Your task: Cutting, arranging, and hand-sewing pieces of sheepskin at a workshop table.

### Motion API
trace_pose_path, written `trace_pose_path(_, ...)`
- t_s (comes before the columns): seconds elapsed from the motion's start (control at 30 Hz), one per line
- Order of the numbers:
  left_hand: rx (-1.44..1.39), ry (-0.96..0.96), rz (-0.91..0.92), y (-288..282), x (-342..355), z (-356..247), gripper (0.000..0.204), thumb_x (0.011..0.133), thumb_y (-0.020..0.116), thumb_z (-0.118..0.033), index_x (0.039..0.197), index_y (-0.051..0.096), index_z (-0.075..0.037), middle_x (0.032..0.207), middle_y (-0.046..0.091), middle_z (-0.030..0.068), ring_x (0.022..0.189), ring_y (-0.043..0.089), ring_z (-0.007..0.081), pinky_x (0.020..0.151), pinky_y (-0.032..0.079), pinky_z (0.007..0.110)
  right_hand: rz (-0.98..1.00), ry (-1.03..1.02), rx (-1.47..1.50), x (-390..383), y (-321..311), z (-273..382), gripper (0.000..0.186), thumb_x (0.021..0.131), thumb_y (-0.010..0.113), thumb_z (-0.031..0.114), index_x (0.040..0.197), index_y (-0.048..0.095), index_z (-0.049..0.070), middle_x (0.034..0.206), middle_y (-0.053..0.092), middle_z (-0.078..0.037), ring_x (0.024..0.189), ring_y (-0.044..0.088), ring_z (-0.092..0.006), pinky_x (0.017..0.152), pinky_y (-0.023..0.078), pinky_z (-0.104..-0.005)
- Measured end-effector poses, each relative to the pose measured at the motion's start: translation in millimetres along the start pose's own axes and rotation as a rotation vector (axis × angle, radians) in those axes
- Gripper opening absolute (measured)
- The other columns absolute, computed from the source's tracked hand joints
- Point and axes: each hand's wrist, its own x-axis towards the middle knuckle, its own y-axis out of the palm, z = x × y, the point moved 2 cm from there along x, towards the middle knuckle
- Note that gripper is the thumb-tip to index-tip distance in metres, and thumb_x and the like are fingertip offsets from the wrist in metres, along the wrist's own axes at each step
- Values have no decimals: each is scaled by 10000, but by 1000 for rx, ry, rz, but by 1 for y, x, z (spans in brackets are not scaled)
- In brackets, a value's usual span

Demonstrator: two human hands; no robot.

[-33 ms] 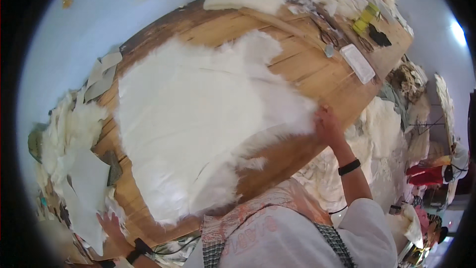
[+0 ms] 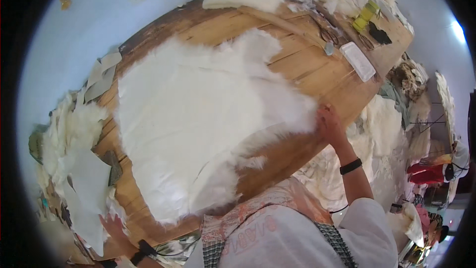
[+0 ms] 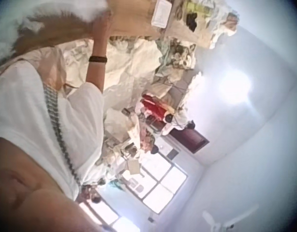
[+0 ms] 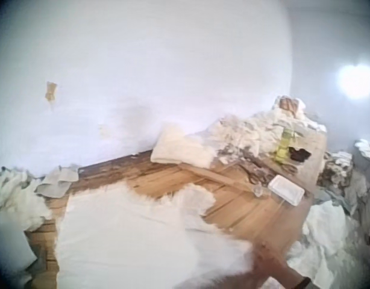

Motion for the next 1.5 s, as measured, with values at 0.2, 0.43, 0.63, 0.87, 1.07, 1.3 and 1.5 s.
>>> trace_pose_path(0.2,219,-229,401,79,-132,23,336,913,498,-344,1044,563,-42,883,601,62,735,572,149,594,470,259,33,-50,-114,6,-7,19,344,751,594,-1,1091,586,50,1253,504,-170,1108,511,-362,914,440,-442)
trace_pose_path(0.43,272,-201,536,114,-159,20,346,919,517,-365,1065,603,-63,902,639,43,791,596,121,717,488,292,161,-488,-39,47,12,32,362,682,561,-19,1034,601,54,1147,580,-140,1092,519,-340,917,424,-448)
trace_pose_path(0.63,-179,-211,619,119,-216,-24,420,930,486,-308,1163,560,33,1078,640,115,958,619,211,852,488,349,303,-108,604,32,9,-7,301,744,546,-11,1035,586,56,1055,597,-135,1053,534,-340,916,423,-430)
trace_pose_path(0.87,-760,-164,511,129,-244,-102,410,942,418,-336,1138,579,-14,1096,631,132,1004,604,289,908,468,423,-100,-683,-189,-2,-17,-117,286,861,510,95,1136,521,19,1089,576,-96,1044,514,-186,876,437,-356)
trace_pose_path(1.07,-844,-171,433,235,-92,-114,223,909,533,-238,952,613,-35,845,647,80,772,643,211,712,560,311,218,152,611,132,-13,-1,294,845,548,184,1042,569,-33,816,632,-121,705,569,-279,678,448,-341)
trace_pose_path(1.3,-137,-104,180,306,-71,-65,375,920,505,-344,1091,562,-15,897,613,76,843,577,237,783,492,362,-102,-97,153,147,28,5,443,836,635,229,1195,501,8,1206,528,-200,1124,478,-373,941,385,-455)
trace_pose_path(1.5,1218,1154,86,219,-45,37,349,882,535,-231,1139,535,6,897,635,183,839,612,334,765,479,430,271,-540,-21,72,8,83,461,768,655,157,1185,507,29,1299,480,-187,1243,398,-384,1043,319,-477)
